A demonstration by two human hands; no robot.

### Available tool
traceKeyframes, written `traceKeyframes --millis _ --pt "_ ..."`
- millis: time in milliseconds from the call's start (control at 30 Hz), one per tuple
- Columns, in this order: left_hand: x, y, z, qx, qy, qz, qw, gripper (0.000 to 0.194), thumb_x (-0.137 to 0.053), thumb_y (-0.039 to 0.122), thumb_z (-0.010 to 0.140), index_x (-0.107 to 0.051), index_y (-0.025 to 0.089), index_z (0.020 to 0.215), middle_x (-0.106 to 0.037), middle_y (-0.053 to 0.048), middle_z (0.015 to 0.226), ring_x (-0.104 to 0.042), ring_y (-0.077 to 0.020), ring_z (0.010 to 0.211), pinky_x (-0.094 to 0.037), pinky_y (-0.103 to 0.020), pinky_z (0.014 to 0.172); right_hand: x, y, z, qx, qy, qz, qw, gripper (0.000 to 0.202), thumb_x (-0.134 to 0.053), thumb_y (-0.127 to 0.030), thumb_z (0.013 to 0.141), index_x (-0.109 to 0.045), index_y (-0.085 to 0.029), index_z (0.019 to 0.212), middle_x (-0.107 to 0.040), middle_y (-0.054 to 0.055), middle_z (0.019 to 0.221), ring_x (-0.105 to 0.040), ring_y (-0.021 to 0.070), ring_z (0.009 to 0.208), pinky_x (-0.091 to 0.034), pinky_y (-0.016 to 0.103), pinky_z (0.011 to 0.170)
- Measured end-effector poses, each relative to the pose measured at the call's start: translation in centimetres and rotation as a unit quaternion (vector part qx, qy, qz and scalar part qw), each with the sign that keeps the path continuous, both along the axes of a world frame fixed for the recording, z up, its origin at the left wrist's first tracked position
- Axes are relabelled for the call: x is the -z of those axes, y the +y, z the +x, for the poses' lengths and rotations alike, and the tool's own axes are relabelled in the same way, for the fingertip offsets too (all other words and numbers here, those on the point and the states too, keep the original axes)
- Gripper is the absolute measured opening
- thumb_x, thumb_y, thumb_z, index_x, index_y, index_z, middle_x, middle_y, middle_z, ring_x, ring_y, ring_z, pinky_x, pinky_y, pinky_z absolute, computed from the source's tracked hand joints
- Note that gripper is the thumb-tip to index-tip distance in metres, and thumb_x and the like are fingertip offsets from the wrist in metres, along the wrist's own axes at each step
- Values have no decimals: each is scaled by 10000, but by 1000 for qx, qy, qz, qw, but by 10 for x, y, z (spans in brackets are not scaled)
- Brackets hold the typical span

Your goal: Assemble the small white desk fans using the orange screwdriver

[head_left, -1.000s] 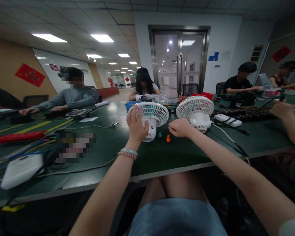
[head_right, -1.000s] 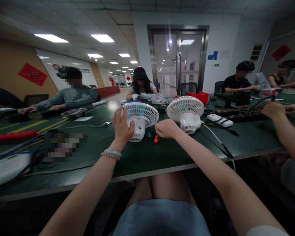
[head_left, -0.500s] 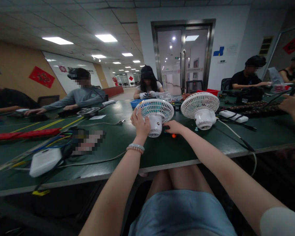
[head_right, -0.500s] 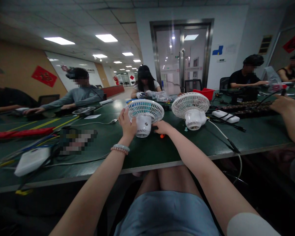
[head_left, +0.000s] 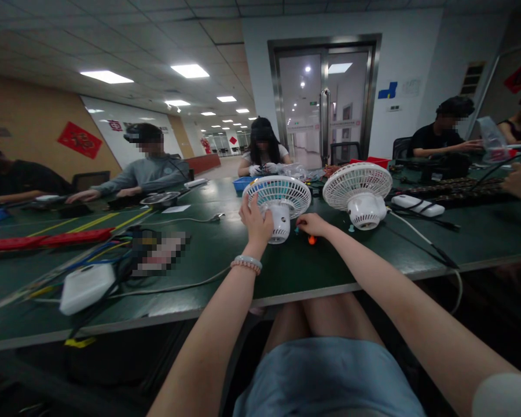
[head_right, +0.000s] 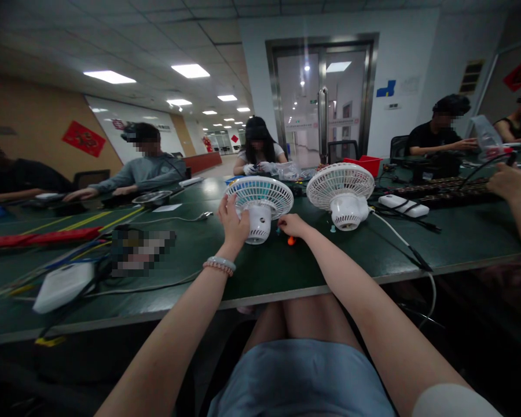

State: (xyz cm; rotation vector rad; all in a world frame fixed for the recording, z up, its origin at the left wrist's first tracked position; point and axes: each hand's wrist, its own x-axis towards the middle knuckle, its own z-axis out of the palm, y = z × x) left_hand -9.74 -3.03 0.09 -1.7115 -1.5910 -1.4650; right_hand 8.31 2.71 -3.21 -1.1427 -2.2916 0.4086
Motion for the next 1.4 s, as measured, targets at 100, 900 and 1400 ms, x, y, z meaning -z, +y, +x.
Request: traceKeyframes --millis 100,900,1400 --pt "1 0 2 -10 -15 -22 1000 627 -489 235 726 -309 156 1322 -277 -148 1387 -249 -279 1296 -187 -451 1077 1 1 1 9 -2 8 1000 189 -512 -139 760 -655 -178 877 -666 31 880 -590 127 795 -430 222 728" --pt "10 6 2 26 -81 -112 990 1076 -718 402 533 -61 188 1358 -156 -164 1351 -152 -325 1322 -236 -471 1072 -2 0 2 -9 88 171 981 102 -591 -229 742 -597 -160 817 -534 7 717 -483 125 697 -388 241 674" --pt "4 -2 13 0 -120 -110 987 1095 -734 370 513 -62 192 1358 -176 -161 1380 -187 -333 1319 -240 -471 1070 -17 -21 -6 -9 176 184 967 168 -582 -182 730 -663 -150 874 -554 36 788 -518 129 726 -433 266 744"
